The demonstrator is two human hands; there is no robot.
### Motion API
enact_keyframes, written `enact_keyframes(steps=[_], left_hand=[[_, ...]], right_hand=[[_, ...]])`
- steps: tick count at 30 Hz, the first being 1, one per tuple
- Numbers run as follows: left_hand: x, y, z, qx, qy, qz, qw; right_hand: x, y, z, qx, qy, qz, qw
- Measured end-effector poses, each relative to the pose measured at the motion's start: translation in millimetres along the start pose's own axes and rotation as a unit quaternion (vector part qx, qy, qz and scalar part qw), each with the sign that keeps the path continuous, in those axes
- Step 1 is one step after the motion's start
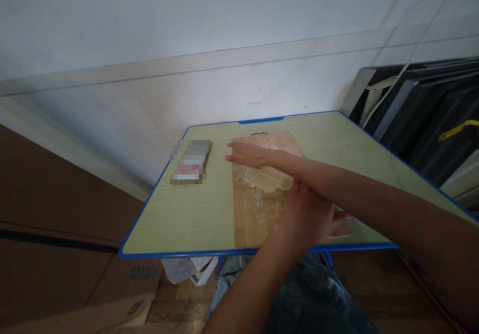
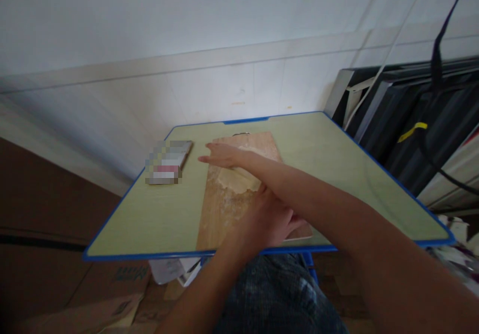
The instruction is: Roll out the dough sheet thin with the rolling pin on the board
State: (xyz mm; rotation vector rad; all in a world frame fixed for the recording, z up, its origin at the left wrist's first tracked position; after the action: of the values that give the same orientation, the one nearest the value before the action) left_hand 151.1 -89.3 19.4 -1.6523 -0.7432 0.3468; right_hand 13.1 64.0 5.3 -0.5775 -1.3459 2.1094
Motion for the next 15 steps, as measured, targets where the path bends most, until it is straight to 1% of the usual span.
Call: enact_keyframes(steps=[3, 6, 10, 13, 15], left_hand=[[9.1, 0.4, 3.5, 0.003, -0.007, -0.003, 1.000], [9.8, 2.9, 2.9, 0.007, -0.006, -0.004, 1.000], [-1.5, 5.2, -1.0, 0.016, -0.011, -0.010, 1.000], [-12.0, 6.1, -5.3, 0.017, -0.022, -0.009, 1.000], [-17.1, 7.6, -7.8, 0.010, -0.032, 0.004, 0.999]], right_hand=[[1.6, -2.3, -14.1, 0.034, 0.021, 0.006, 0.999], [0.5, -2.2, -16.3, 0.034, 0.032, 0.012, 0.999], [-2.2, -0.8, -0.6, -0.002, 0.008, 0.005, 1.000], [-7.4, 4.9, 18.0, -0.017, -0.021, 0.019, 0.999], [-11.8, 9.1, 29.2, -0.019, -0.033, 0.032, 0.999]])
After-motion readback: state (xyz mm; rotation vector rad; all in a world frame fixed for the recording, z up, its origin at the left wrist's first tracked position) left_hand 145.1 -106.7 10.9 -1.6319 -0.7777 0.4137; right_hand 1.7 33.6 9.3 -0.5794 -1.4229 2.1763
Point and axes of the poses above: each hand's wrist, its own x-axis towards the middle knuckle, its own y-axis out of the palm, z = x × y, the point moved 9 cm from there along x, towards the middle knuckle, and after that the axes turned 8 degrees about z, right-handed, at the moved point
